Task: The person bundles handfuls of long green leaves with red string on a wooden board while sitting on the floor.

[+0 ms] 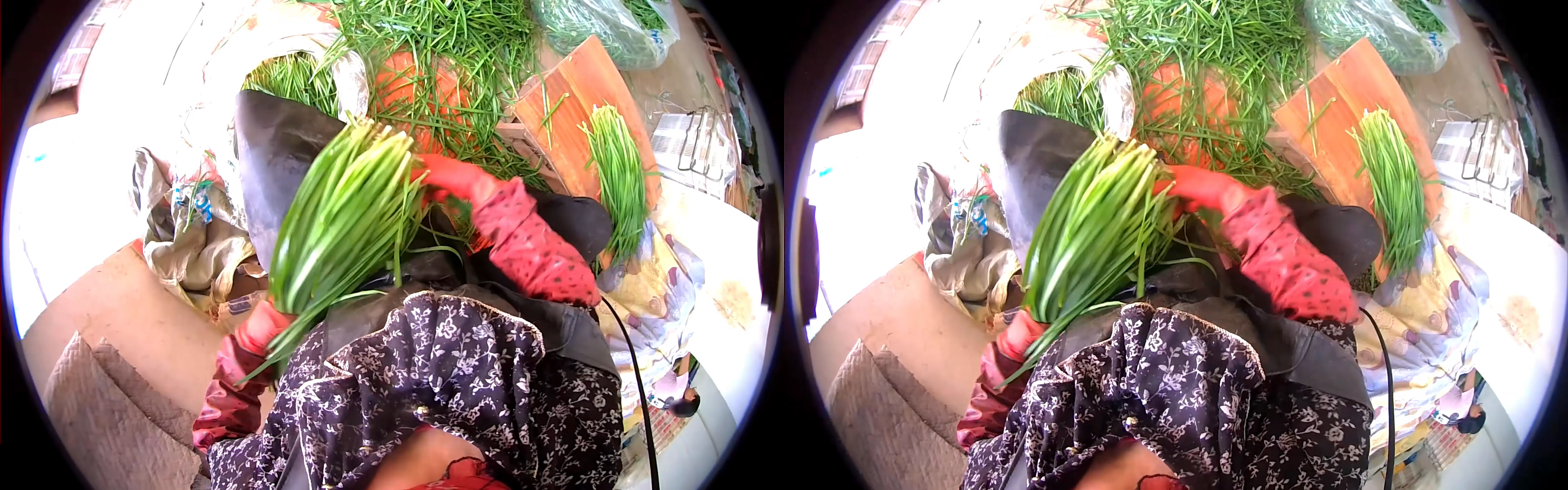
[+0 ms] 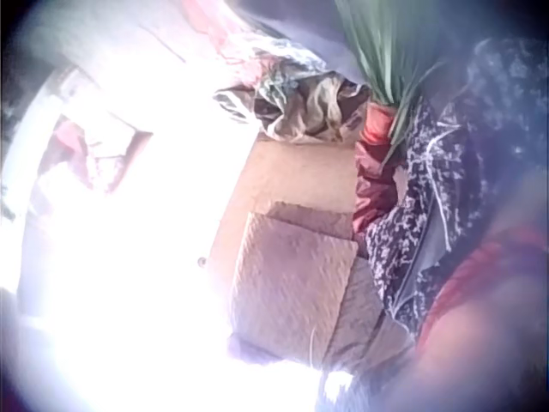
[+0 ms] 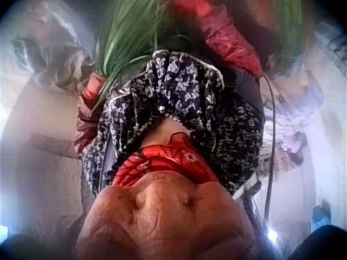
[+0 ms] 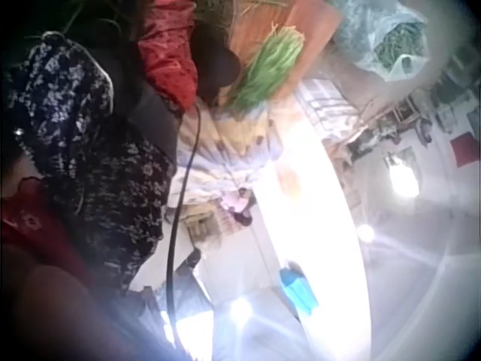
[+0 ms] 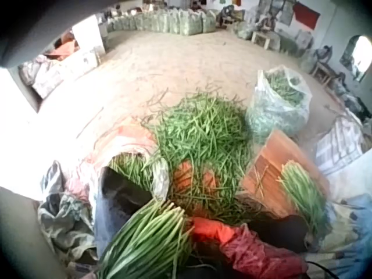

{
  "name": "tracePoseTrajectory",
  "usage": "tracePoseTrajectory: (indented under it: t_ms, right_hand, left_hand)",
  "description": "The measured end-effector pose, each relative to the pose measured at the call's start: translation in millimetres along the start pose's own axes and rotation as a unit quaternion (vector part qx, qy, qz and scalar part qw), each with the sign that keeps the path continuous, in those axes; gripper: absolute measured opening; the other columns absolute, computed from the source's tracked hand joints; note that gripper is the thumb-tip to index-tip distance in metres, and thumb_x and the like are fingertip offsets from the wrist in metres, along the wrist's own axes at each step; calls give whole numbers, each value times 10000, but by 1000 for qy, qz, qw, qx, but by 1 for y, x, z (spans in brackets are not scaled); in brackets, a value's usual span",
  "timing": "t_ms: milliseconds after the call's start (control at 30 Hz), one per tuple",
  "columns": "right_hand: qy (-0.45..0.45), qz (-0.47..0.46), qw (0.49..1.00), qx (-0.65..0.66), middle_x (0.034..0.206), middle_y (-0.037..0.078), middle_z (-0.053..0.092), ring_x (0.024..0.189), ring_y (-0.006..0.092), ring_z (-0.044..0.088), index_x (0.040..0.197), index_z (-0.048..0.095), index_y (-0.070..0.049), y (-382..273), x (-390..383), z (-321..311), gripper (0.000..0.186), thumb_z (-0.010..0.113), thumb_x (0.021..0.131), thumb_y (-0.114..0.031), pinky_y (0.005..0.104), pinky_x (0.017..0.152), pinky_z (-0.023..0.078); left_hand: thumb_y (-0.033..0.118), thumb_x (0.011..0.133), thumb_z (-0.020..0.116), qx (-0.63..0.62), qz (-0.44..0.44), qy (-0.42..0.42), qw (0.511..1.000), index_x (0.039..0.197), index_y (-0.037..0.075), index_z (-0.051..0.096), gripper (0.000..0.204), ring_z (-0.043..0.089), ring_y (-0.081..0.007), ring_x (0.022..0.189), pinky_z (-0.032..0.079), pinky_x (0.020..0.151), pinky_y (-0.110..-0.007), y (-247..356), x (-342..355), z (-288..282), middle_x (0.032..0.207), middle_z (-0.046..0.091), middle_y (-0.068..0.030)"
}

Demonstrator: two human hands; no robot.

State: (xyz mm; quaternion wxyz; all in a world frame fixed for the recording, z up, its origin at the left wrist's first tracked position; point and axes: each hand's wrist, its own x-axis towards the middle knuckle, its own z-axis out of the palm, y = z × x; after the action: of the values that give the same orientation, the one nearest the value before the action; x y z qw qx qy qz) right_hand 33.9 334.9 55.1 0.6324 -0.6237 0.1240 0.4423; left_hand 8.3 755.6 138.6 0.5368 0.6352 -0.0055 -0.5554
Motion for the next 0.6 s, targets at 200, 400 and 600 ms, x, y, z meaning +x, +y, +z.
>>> tracePoseTrajectory:
  t_ms: [200, 400, 600]
  right_hand:
    - [167, -55, 972, 156, 612, -46, 475, 423, 37, 355, 1039, 616, -32, -23, -10, -34, 286, 655, 802, -187, 178, 368, 237]
    - [237, -67, 949, 195, 664, 6, 566, 459, 75, 465, 1055, 607, -26, 2, -33, -50, 509, 546, 887, -502, 185, 413, 341]
    - [26, -24, 998, -49, 760, 42, 659, 627, 118, 592, 994, 624, -35, -39, -8, 64, 414, 693, 773, -377, 267, 549, 467]
  left_hand:
    - [68, 692, 719, -49, 18, 39, 998, 1118, 3, 553, 462, 533, -170, 807, 425, 704, -300, 11, -6, -32, 965, 593, -76]
    - [62, 684, 721, -89, 24, 49, 995, 1073, 1, 571, 422, 537, -169, 715, 429, 630, -292, 12, 17, -29, 888, 602, -74]
    - [56, 676, 723, -132, 11, 41, 990, 1028, -1, 588, 382, 542, -169, 623, 434, 555, -285, 13, 30, -27, 812, 612, -72]
